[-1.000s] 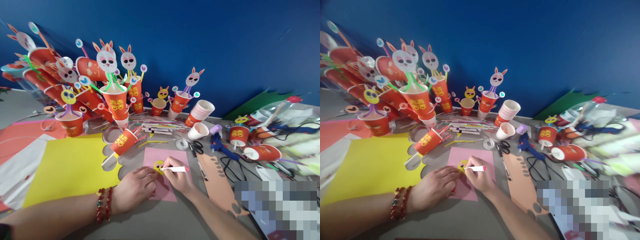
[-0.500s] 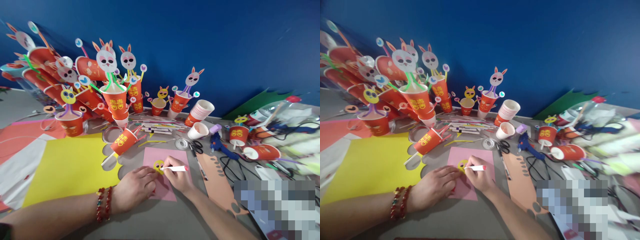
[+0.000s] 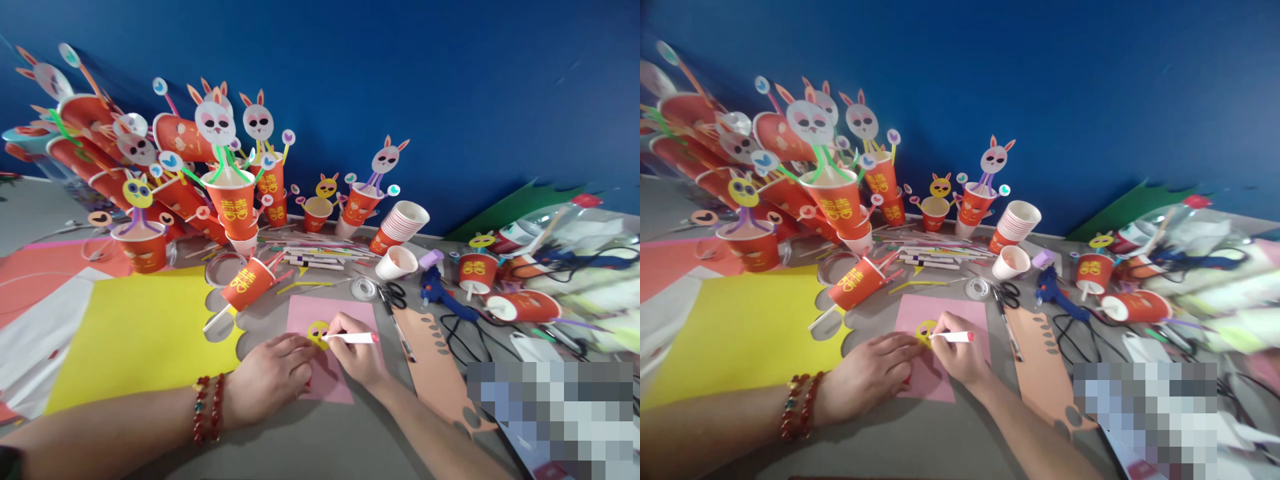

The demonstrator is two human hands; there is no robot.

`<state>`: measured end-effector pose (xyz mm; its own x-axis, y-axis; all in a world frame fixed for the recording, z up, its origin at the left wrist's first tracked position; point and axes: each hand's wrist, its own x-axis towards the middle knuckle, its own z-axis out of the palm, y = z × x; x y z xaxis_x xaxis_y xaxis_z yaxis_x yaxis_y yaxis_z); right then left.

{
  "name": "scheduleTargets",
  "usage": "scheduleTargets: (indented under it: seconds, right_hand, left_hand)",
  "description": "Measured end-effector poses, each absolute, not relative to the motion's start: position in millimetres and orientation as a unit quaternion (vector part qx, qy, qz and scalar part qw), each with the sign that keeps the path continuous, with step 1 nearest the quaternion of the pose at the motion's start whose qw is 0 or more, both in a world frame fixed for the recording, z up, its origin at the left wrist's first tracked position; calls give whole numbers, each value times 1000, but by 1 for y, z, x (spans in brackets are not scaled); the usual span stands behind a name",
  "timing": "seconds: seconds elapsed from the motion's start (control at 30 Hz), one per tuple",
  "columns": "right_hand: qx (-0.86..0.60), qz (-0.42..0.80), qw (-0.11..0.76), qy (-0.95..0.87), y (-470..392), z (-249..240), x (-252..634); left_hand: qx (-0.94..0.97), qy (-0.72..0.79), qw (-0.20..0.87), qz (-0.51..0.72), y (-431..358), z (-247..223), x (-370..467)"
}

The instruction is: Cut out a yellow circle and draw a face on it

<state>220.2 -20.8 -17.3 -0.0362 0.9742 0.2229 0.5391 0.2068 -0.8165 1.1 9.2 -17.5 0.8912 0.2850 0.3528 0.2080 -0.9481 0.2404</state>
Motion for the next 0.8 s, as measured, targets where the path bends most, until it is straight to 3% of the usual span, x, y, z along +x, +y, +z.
scheduleTargets:
  seconds: [0.8]
  right_hand:
    - [-563, 277, 390, -674, -21, -21, 222]
  left_hand:
    - [968, 128, 96, 192, 9, -18, 1]
